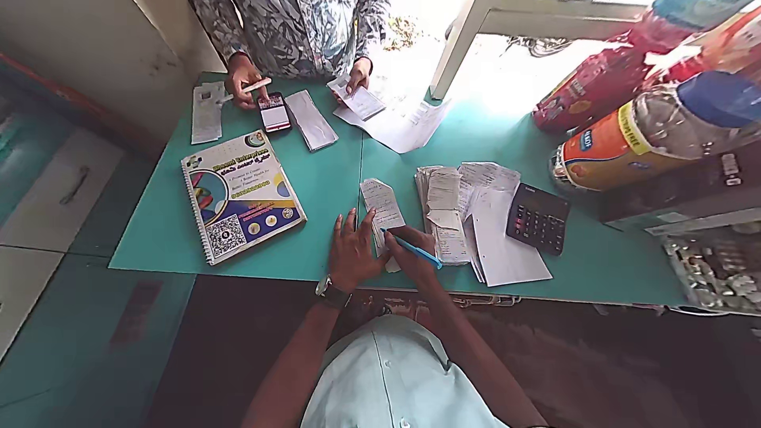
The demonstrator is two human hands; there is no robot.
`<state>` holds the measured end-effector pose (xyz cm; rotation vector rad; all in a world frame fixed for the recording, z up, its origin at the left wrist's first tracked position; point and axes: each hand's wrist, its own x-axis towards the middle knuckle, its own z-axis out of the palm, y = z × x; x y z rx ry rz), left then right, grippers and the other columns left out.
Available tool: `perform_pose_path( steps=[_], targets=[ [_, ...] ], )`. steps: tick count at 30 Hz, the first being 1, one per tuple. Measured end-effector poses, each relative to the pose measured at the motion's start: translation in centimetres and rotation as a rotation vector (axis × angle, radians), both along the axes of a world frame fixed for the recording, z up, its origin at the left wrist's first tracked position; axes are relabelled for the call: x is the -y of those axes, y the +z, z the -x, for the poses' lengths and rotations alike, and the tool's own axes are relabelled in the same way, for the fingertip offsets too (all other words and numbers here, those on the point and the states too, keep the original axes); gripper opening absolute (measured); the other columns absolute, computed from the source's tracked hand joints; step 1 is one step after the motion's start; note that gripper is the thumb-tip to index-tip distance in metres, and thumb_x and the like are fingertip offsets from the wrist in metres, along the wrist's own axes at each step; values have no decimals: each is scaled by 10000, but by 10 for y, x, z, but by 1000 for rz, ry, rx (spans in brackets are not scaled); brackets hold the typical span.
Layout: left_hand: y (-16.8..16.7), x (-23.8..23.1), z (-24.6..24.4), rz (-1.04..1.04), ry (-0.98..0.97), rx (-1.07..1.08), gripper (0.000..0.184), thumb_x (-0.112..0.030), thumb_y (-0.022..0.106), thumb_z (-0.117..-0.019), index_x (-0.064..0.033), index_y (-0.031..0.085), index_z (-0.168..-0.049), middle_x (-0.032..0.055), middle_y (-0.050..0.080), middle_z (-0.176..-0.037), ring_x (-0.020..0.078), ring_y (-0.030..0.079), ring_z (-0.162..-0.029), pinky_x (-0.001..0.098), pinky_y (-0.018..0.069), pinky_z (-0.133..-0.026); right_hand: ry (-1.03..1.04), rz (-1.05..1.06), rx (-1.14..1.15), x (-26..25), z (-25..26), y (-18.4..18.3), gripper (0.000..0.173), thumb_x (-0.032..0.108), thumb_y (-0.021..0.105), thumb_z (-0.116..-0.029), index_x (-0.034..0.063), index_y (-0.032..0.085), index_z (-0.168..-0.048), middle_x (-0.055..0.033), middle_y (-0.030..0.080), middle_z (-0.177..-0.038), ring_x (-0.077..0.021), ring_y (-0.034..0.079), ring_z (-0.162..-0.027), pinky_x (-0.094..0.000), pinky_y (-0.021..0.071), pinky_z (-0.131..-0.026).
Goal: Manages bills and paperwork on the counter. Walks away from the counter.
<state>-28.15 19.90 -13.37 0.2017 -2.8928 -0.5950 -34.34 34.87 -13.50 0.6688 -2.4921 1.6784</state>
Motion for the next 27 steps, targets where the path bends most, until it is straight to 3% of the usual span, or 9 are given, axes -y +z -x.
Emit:
perform_pose_path(
  steps=[3,6,9,13,15,18,21,24,27],
  targets=[
    [-1,-1,-1,18,-2,-17,979,-763,556,-843,-155,365,-1586,58,504,-1550,330,334,-1511,589,141,-1256,-54,-12,-25,-1,-3,2,120,138,702,-889,47,780,-877,-19,727,-752,-39,661,-651,-228,561,-624],
    [-1,-1,0,22,-3,-23,964,-722,601,-836,-161,364,-1584,47,493,-1559,341,330,-1511,600,147,-1249,-161,17,-37,-3,-1,5,95,91,686,-867,34,747,-821,-6,667,-676,-22,594,-586,-203,500,-558],
    [-3,-1,0,32,-11,-11,975,-741,580,-840,-146,365,-1582,31,482,-1568,319,323,-1518,594,143,-1254,-27,0,-19,-10,-2,-2,139,144,694,-891,34,772,-858,-28,718,-743,-48,653,-642,-233,562,-617],
    [-3,-1,1,27,0,-25,979,-735,601,-825,-145,373,-1572,18,481,-1568,307,323,-1517,591,143,-1252,-139,-60,-149,-10,-5,-6,134,122,669,-861,23,737,-801,-61,684,-716,-109,645,-629,-279,546,-587],
    [-7,0,0,27,-3,-55,976,-749,562,-825,-140,384,-1566,28,505,-1548,308,343,-1508,591,161,-1248,-8,-76,-155,-11,-9,-5,159,148,670,-886,34,752,-813,-64,707,-744,-115,667,-661,-287,563,-614],
    [-4,-1,1,9,-12,-46,974,-733,607,-817,-135,394,-1556,23,501,-1550,305,336,-1511,597,154,-1248,-133,-68,-166,-10,-6,-3,127,114,666,-857,30,735,-790,-51,676,-700,-97,634,-616,-262,533,-574],
    [-5,0,-1,9,-5,-46,983,-712,627,-788,-148,394,-1558,16,504,-1547,298,332,-1513,585,158,-1251,23,-71,-146,-7,-5,-5,146,128,670,-897,21,765,-868,-74,721,-782,-105,669,-668,-265,570,-629],
    [-4,0,1,-10,-15,-40,983,-725,616,-815,-147,374,-1573,13,504,-1549,306,336,-1512,591,142,-1252,-95,-103,-164,-5,-1,-3,133,110,659,-870,32,762,-840,-63,702,-750,-107,652,-647,-266,547,-603],
    [-2,0,-1,-17,-11,-19,982,-719,611,-809,-139,389,-1569,21,509,-1546,309,331,-1515,591,138,-1252,5,-108,-156,-4,-1,-3,149,133,667,-895,37,780,-885,-72,734,-807,-112,681,-692,-271,573,-645]
  ],
)
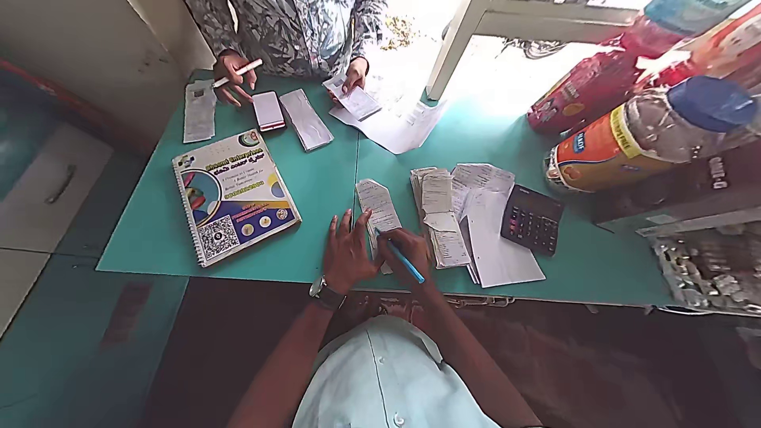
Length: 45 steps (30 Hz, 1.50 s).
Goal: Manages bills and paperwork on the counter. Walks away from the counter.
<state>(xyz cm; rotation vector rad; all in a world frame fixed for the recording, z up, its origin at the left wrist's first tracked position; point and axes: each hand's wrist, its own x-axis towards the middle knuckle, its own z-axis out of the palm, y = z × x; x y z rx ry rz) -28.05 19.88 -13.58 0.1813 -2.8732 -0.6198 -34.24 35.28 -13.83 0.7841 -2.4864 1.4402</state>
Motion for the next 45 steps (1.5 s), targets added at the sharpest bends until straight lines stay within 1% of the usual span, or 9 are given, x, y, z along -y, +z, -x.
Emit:
perform_pose_path(
  steps=[4,13,15,21,25,29,33,39,45],
  targets=[
    [2,0,3,-5,6,25,980,-728,614,-815,-157,375,-1575,4,497,-1555,304,330,-1514,587,129,-1255,-162,-28,-28,1,3,1,137,125,664,-871,24,750,-837,-69,687,-729,-134,648,-636,-301,544,-596],
    [4,1,0,-15,-5,40,986,-738,610,-811,-150,386,-1570,4,496,-1557,309,330,-1514,589,130,-1256,-112,-24,-6,-1,0,-2,144,134,652,-877,34,743,-829,-61,686,-724,-134,645,-631,-317,538,-591],
    [4,-1,3,-14,-6,28,978,-718,625,-818,-144,379,-1571,13,501,-1553,315,333,-1513,590,128,-1256,-184,-8,-5,-1,4,-1,138,129,658,-872,28,745,-835,-54,685,-713,-115,643,-623,-292,540,-587],
    [4,-1,1,-7,10,60,982,-739,599,-814,-177,362,-1584,3,488,-1562,293,303,-1529,572,113,-1265,-7,16,33,-3,0,1,162,160,669,-889,41,779,-880,-45,716,-734,-87,644,-611,-267,543,-580],
    [5,0,2,-4,4,49,972,-729,607,-816,-161,383,-1573,0,489,-1563,306,319,-1520,582,120,-1259,-145,36,46,-2,3,2,125,125,667,-874,32,742,-840,-29,681,-696,-58,617,-598,-237,513,-564],
    [6,1,4,15,-19,79,968,-751,575,-822,-185,383,-1583,-16,461,-1586,324,297,-1528,610,119,-1248,-58,240,61,4,16,24,123,65,670,-892,-17,738,-954,-41,717,-805,-42,655,-683,-216,567,-635],
    [7,1,5,75,-69,127,896,-761,511,-858,-215,427,-1564,-32,380,-1638,356,272,-1534,663,142,-1215,29,372,220,40,58,42,70,104,689,-926,36,704,-920,-33,696,-743,-127,661,-639,-310,580,-627],
    [12,1,5,44,-56,130,893,-737,557,-831,-235,442,-1560,-55,381,-1637,333,268,-1537,653,114,-1224,-71,174,101,72,86,11,70,93,768,-834,49,722,-805,-22,689,-702,-85,633,-621,-306,539,-618],
    [11,1,4,29,-46,111,885,-746,559,-827,-261,442,-1559,-67,380,-1636,331,266,-1538,645,118,-1228,-71,38,7,74,80,13,95,120,742,-845,47,731,-785,-42,688,-698,-128,645,-638,-355,532,-625]
  ],
)
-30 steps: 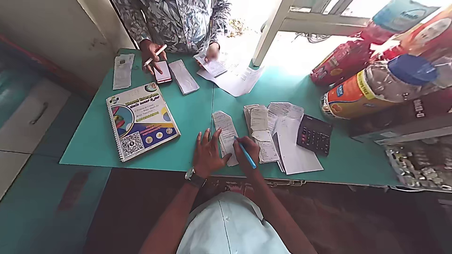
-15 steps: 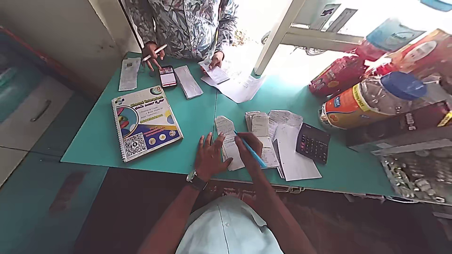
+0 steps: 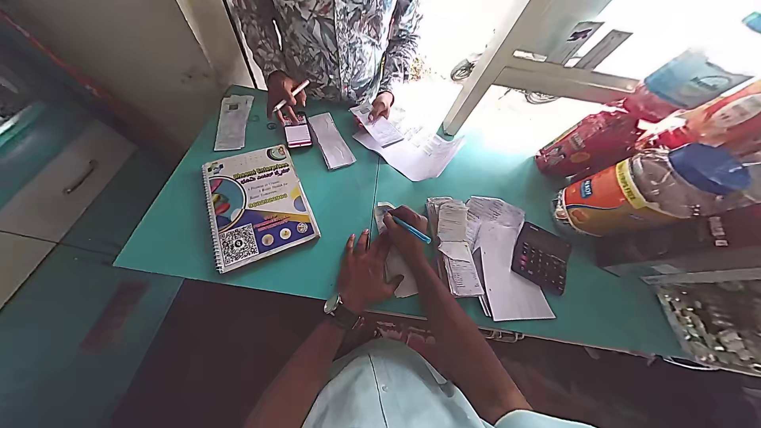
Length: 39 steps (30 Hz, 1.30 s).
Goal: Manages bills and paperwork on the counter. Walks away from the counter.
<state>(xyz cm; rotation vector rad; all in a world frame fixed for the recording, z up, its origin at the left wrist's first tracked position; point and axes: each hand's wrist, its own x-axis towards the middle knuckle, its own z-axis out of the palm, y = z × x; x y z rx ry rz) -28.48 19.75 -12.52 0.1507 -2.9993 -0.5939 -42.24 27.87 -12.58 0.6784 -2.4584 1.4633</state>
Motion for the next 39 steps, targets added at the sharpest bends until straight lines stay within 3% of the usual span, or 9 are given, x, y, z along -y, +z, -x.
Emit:
perform_pose_path(
  steps=[15,17,19,22,23,26,28,32,39],
  targets=[
    [1,0,-1,8,-4,52,869,-738,531,-852,-240,439,-1558,-35,415,-1618,321,256,-1543,637,98,-1230,10,-65,-133,-2,-3,-7,78,93,711,-872,41,723,-815,-76,677,-758,-184,656,-686,-384,551,-625],
    [-3,-1,-2,-12,32,-12,918,-727,566,-838,-183,417,-1562,-8,465,-1583,305,280,-1537,606,103,-1248,-60,31,-64,-4,-3,-3,117,105,706,-899,48,695,-797,-55,649,-709,-148,609,-608,-337,514,-560],
    [-6,-2,-4,-24,51,-60,965,-739,573,-835,-143,390,-1571,24,480,-1569,296,295,-1531,574,109,-1258,-28,247,66,-14,-3,0,117,130,662,-966,44,682,-889,-53,656,-742,-133,605,-603,-312,531,-560],
    [-7,0,-1,-31,43,-67,987,-779,542,-836,-141,383,-1572,28,485,-1565,291,306,-1526,570,106,-1260,40,597,189,-38,-10,22,202,142,563,-1015,14,656,-1139,-60,708,-924,-162,685,-774,-361,608,-730],
    [-8,0,-1,-42,46,-69,989,-785,541,-836,-144,382,-1573,21,478,-1570,291,302,-1528,572,100,-1261,63,642,221,-47,-20,32,220,137,534,-1017,20,653,-1162,-59,724,-949,-171,707,-810,-375,618,-774],
    [-14,-1,-3,-47,58,-91,1000,-802,537,-829,-152,383,-1573,15,476,-1571,288,304,-1528,572,107,-1263,172,631,282,-72,-58,34,170,111,561,-999,45,716,-1024,-44,737,-833,-155,706,-728,-352,616,-713],
    [-14,-2,-2,-47,47,-101,972,-778,533,-855,-158,365,-1584,21,457,-1586,299,289,-1533,581,106,-1261,210,512,309,-80,-76,23,128,40,587,-966,-17,689,-1015,-75,733,-831,-166,712,-718,-345,624,-683],
    [-15,-1,-4,-15,20,-136,796,-564,561,-916,-122,397,-1557,28,443,-1596,327,295,-1527,595,127,-1247,121,272,222,-81,-87,-4,74,43,698,-864,-9,728,-906,-30,727,-773,-62,670,-650,-237,579,-604],
    [-13,-2,-4,-5,32,-133,801,-573,562,-912,-117,408,-1552,21,440,-1600,306,281,-1537,586,125,-1250,118,155,113,-78,-87,-11,71,79,723,-836,19,759,-829,-28,725,-745,-24,660,-649,-201,567,-625]
  ],
)
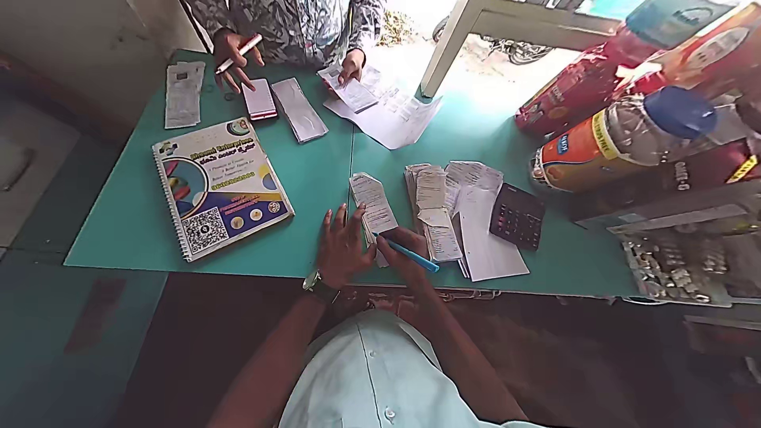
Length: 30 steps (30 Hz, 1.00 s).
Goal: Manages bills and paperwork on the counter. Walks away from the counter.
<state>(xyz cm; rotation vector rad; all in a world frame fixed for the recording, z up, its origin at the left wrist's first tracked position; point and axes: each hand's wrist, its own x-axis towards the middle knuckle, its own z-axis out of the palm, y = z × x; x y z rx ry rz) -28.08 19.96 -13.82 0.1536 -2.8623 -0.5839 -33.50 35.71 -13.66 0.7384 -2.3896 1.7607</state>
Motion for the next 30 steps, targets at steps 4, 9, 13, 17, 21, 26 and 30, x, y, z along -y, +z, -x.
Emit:
perform_pose_path(
  steps=[4,9,13,17,21,26,30],
  targets=[
    [0,1,1,0,-4,0,793,-546,582,-911,-123,390,-1555,8,455,-1590,283,291,-1535,574,126,-1256,20,-31,-72,1,0,-4,88,93,720,-839,19,769,-833,-43,731,-761,-28,665,-661,-197,568,-627],
    [0,1,2,-2,-5,21,817,-536,608,-890,-131,382,-1563,-2,445,-1596,282,272,-1543,582,114,-1254,-114,-60,-70,0,-1,-4,93,93,708,-827,17,760,-814,-55,707,-748,-60,651,-655,-220,556,-620],
    [1,1,1,2,-3,19,803,-537,603,-896,-135,389,-1557,-4,447,-1595,281,269,-1544,584,123,-1254,-326,-126,-102,1,0,-2,93,88,683,-823,21,735,-785,-64,663,-734,-93,619,-654,-239,513,-595],
    [3,1,1,-13,-3,45,812,-531,606,-891,-136,382,-1565,-1,442,-1598,283,262,-1546,583,111,-1255,-413,-201,-134,3,2,-2,68,67,682,-803,21,731,-794,-104,661,-782,-159,638,-705,-283,526,-621],
    [4,0,1,-11,2,49,805,-528,601,-892,-134,387,-1560,-2,444,-1596,283,265,-1545,579,113,-1255,-408,-164,-114,1,1,0,85,56,683,-821,5,748,-842,-138,670,-862,-162,651,-765,-265,541,-661],
    [5,-1,1,1,1,50,819,-532,598,-894,-135,369,-1573,0,443,-1597,284,272,-1542,581,111,-1255,-171,243,-165,-11,-10,5,147,1,597,-919,-62,706,-995,-90,712,-954,-85,680,-834,-228,590,-734],
    [6,1,1,-9,-3,58,817,-540,586,-893,-139,374,-1572,1,454,-1589,291,275,-1540,585,107,-1254,7,316,-33,-11,-21,17,209,41,541,-987,-52,723,-1026,-71,747,-941,-126,723,-813,-301,632,-738]
  ],
)
